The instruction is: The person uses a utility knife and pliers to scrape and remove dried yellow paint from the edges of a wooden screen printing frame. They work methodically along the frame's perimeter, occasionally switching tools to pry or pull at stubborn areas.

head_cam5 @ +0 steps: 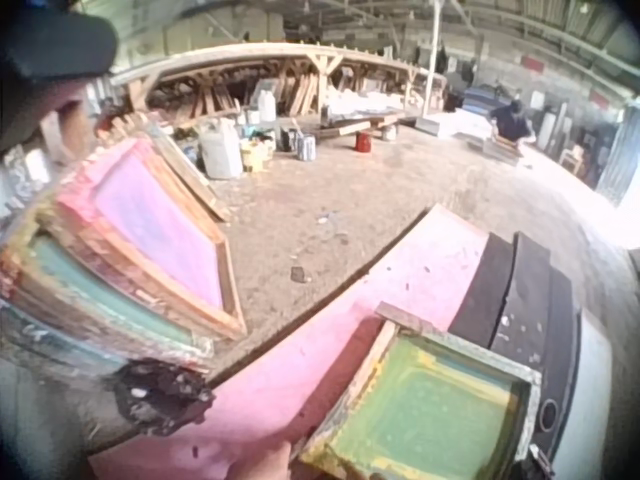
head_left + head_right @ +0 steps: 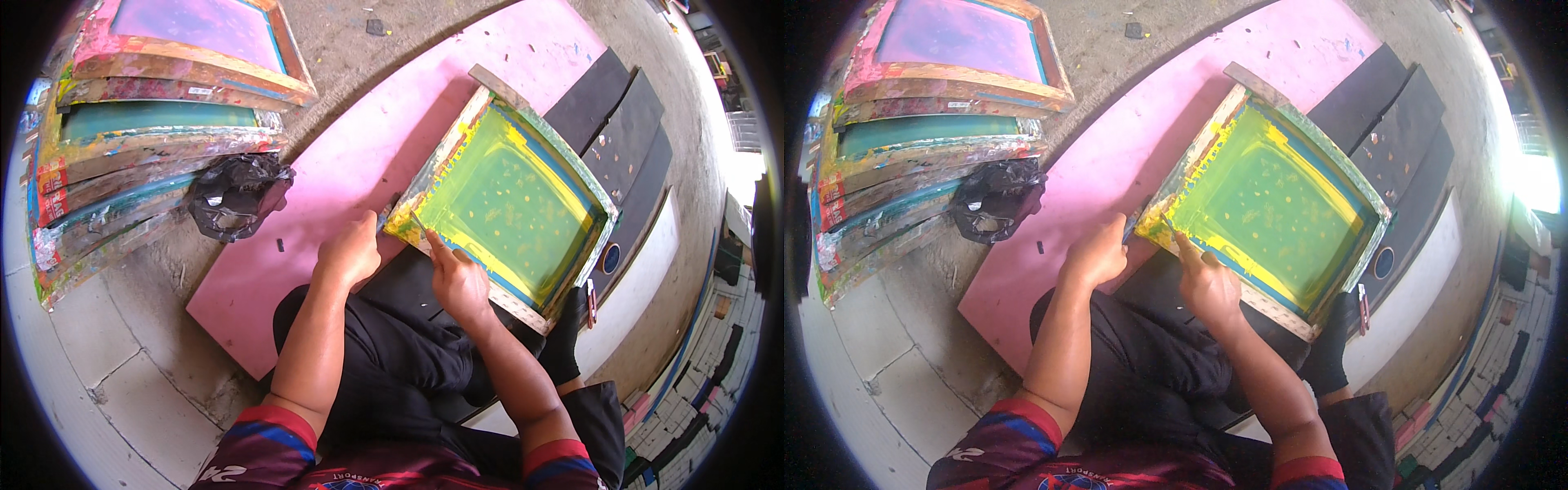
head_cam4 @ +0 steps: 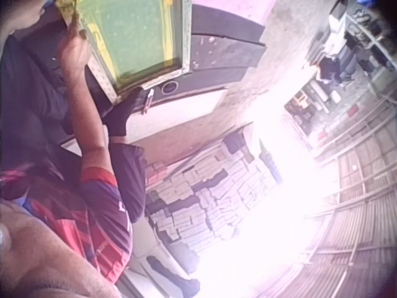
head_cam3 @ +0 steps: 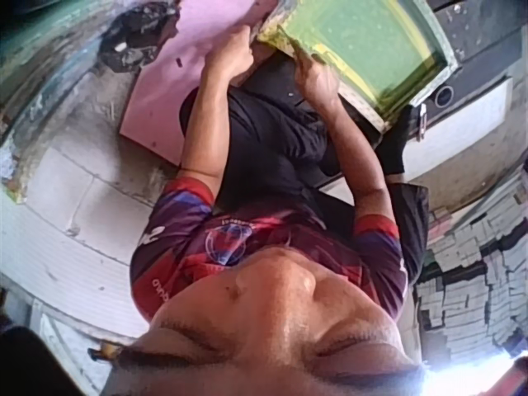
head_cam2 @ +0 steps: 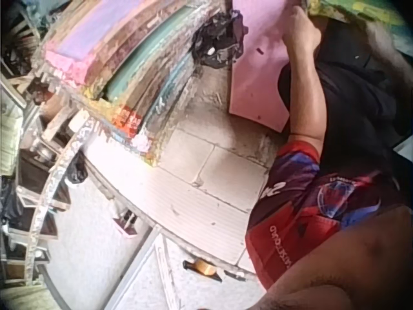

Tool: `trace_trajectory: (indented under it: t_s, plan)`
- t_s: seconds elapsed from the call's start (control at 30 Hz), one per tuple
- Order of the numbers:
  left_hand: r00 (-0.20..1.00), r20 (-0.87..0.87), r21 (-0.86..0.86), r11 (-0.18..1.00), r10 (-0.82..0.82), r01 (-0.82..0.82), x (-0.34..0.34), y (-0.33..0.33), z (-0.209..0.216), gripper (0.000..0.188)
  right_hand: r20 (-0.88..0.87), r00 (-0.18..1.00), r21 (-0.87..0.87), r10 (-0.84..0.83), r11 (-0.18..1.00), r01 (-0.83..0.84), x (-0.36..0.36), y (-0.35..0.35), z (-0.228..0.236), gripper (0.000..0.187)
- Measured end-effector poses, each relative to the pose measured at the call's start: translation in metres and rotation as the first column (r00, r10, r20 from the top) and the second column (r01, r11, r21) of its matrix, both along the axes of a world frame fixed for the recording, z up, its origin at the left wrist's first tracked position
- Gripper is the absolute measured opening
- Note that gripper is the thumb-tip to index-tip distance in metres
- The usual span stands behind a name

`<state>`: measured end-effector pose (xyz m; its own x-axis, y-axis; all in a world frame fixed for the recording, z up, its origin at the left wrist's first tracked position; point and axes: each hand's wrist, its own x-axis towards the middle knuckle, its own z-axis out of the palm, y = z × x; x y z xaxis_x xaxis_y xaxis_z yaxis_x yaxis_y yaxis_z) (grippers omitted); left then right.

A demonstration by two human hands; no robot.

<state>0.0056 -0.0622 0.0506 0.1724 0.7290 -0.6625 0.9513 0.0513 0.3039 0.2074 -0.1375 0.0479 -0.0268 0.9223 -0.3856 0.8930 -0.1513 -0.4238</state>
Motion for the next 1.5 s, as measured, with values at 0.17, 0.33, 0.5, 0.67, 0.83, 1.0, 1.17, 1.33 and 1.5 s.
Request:
trace_trajectory:
  t_s: [0.17,0.33,0.5,0.67,0.83,1.0,1.17,1.33,1.5]
  plan:
    - [1.000,0.013,0.009,1.000,0.010,-0.011,0.001,0.000,-0.001,0.028,-0.591,0.737,-0.130,-0.329,0.940,0.316,0.017,0.000,-0.048,0.032]
    - [1.000,0.015,-0.014,1.000,0.014,-0.014,0.000,0.002,0.003,0.029,-0.232,0.972,0.289,0.029,0.956,0.040,0.016,0.002,-0.029,0.031]
    - [1.000,0.014,-0.016,1.000,0.018,-0.018,-0.002,0.001,-0.001,0.029,-0.485,0.303,-0.773,-0.820,0.564,0.289,0.022,0.025,-0.007,0.034]
    - [0.999,0.040,-0.010,1.000,0.013,-0.013,-0.006,0.002,-0.003,0.028,-0.510,0.370,-0.746,-0.777,0.613,0.260,0.027,0.026,-0.002,0.035]
    - [0.999,0.047,-0.033,0.999,0.018,-0.016,-0.007,0.008,0.000,0.028,-0.312,0.944,0.245,-0.108,0.951,0.190,0.020,0.008,-0.012,0.034]
    - [0.998,0.051,-0.031,0.999,0.034,-0.032,-0.006,0.008,0.003,0.028,-0.172,0.974,0.184,-0.149,0.966,0.180,0.017,0.011,0.000,0.033]
    - [0.997,0.060,-0.012,0.999,0.045,-0.045,-0.006,0.007,-0.001,0.027,-0.150,0.981,0.230,-0.123,0.961,0.156,0.016,0.012,-0.007,0.033]
    - [0.999,0.036,0.007,1.000,0.012,-0.012,-0.004,0.005,0.006,0.030,0.071,0.993,0.092,-0.097,0.992,0.090,0.002,0.019,0.011,0.034]
    - [0.999,0.041,0.042,0.999,0.003,-0.004,-0.002,0.003,0.004,0.030,0.267,0.963,0.028,-0.027,0.999,0.021,-0.018,0.018,0.016,0.039]
